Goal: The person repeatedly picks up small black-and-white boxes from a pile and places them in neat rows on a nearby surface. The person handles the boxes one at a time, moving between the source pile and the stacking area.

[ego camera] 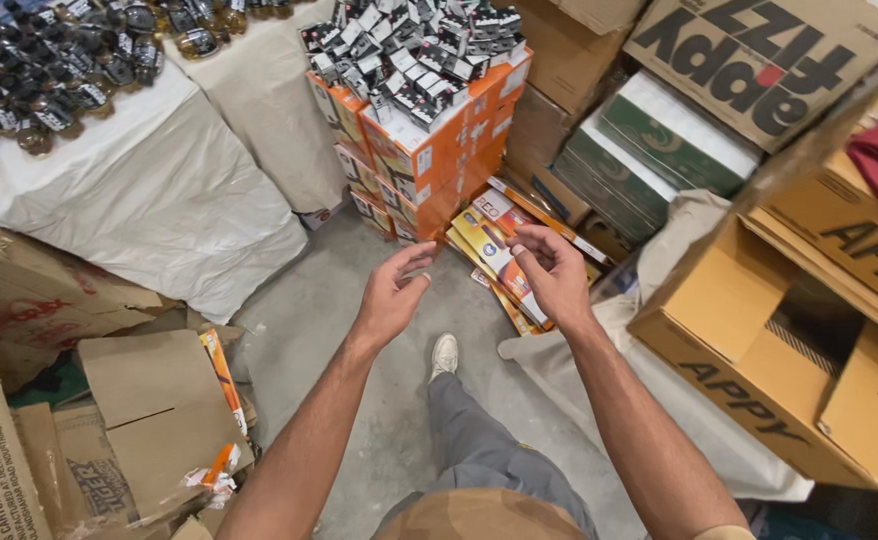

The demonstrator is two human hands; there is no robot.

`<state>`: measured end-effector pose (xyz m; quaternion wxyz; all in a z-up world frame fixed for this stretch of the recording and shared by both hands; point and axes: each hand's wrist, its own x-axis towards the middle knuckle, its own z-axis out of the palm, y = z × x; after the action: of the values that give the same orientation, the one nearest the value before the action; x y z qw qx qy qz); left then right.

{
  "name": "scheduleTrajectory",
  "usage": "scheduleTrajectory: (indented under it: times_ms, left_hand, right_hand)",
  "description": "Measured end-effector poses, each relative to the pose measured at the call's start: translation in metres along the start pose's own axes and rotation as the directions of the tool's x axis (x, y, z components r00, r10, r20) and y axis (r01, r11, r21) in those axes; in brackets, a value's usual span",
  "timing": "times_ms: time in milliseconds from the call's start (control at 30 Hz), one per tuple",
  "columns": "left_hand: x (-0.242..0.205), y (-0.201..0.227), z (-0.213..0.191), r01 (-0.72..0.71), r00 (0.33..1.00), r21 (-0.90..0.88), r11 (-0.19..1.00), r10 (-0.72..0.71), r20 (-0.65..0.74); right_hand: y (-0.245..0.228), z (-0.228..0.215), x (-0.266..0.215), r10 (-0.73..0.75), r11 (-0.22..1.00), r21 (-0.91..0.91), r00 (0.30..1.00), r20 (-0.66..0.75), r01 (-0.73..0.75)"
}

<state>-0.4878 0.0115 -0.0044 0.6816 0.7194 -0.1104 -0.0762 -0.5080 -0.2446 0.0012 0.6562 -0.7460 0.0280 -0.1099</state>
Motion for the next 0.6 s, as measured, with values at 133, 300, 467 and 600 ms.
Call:
scheduleTrajectory:
  times_ms: [133,300,467,600]
  left_hand:
    - [0.058,-0.007,-0.033,0.041,0.998,0.005,0.999,-0.040,-0.044]
    - [0.141,-0.017,-0.071,0.053,0.991,-0.004,0.999,-0.053,-0.123]
    - [0.211,-0.038,-0.098,0.030,0.989,-0.008,1.000,-0.031,-0.147]
    - [0.264,-0.057,-0.113,0.039,0.990,-0.053,0.998,-0.046,-0.133]
  right_hand:
    - [0.021,0.036,0.078,0.027,0.999,-0.023,0.997,0.066,-0.025]
    - [0.013,0.069,0.172,0.050,0.999,-0.026,0.992,0.119,-0.048]
    - [0.019,0.091,0.253,0.070,0.996,-0.060,0.982,0.174,-0.061]
    - [0.017,0.105,0.299,0.116,0.991,-0.084,0.980,0.159,-0.104]
